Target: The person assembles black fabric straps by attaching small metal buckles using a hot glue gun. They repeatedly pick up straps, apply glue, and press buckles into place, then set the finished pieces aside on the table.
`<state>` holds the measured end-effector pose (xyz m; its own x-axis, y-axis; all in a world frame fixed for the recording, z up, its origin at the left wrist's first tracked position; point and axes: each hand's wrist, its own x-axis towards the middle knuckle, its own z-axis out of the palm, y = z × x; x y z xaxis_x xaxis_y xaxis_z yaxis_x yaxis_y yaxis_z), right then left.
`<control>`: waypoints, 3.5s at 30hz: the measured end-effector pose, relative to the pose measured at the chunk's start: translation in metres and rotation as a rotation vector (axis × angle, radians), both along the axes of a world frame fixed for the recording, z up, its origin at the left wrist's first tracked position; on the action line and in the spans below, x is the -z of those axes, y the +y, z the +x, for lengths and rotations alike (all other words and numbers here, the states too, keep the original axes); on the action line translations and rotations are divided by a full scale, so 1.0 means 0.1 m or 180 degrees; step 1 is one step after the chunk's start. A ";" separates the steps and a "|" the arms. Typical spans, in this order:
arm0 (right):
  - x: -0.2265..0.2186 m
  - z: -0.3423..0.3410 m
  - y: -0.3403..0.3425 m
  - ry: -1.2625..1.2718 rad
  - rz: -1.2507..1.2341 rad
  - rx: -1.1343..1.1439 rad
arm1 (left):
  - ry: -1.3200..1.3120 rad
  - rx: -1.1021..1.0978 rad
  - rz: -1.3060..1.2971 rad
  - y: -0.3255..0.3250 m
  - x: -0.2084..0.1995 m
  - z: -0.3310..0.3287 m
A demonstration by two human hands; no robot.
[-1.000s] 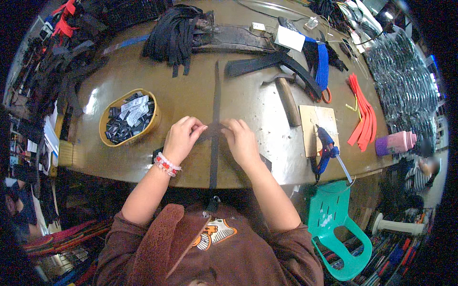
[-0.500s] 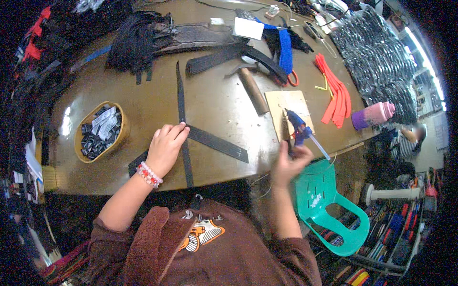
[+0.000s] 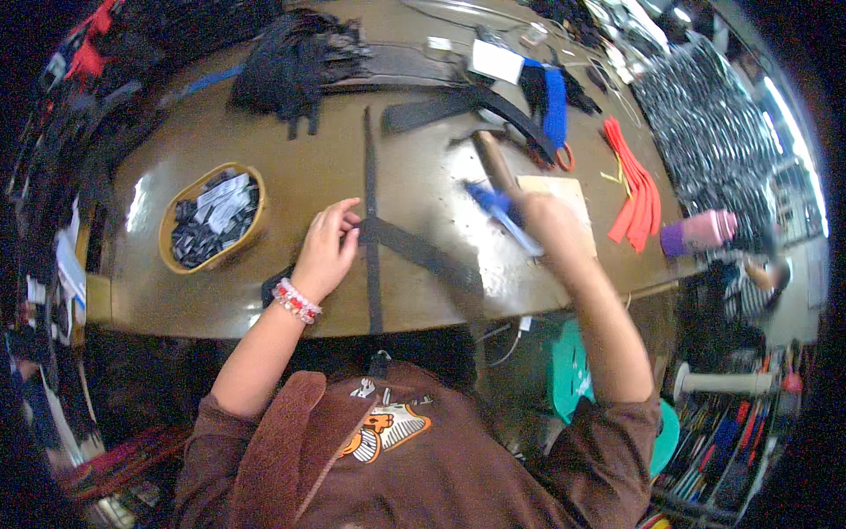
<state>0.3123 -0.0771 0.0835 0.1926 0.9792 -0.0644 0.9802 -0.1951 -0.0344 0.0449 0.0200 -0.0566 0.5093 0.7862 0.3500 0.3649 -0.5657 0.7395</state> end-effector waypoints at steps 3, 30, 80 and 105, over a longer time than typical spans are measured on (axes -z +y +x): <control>0.35 -0.47 0.08 0.1130 0.0474 -0.0735 | -0.0068 -0.0027 0.0053 0.00 0.01 -0.01; 1.37 0.81 -0.87 0.1181 0.2205 0.2014 | 0.0284 -0.0156 0.0685 0.08 -0.46 -0.36; 0.61 -1.34 0.97 0.5723 0.0687 0.0383 | 0.0335 -0.0800 0.0258 0.47 -0.75 -0.55; 0.88 -1.12 0.54 0.5170 0.0940 0.0058 | -0.2305 0.0814 -0.3375 0.09 -0.42 -0.05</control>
<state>0.2005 -0.0229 -0.0043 0.1250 0.9919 -0.0211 -0.1176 -0.0063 -0.9930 0.0401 0.0287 -0.0142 0.6429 0.7565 -0.1196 -0.3312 0.4154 0.8472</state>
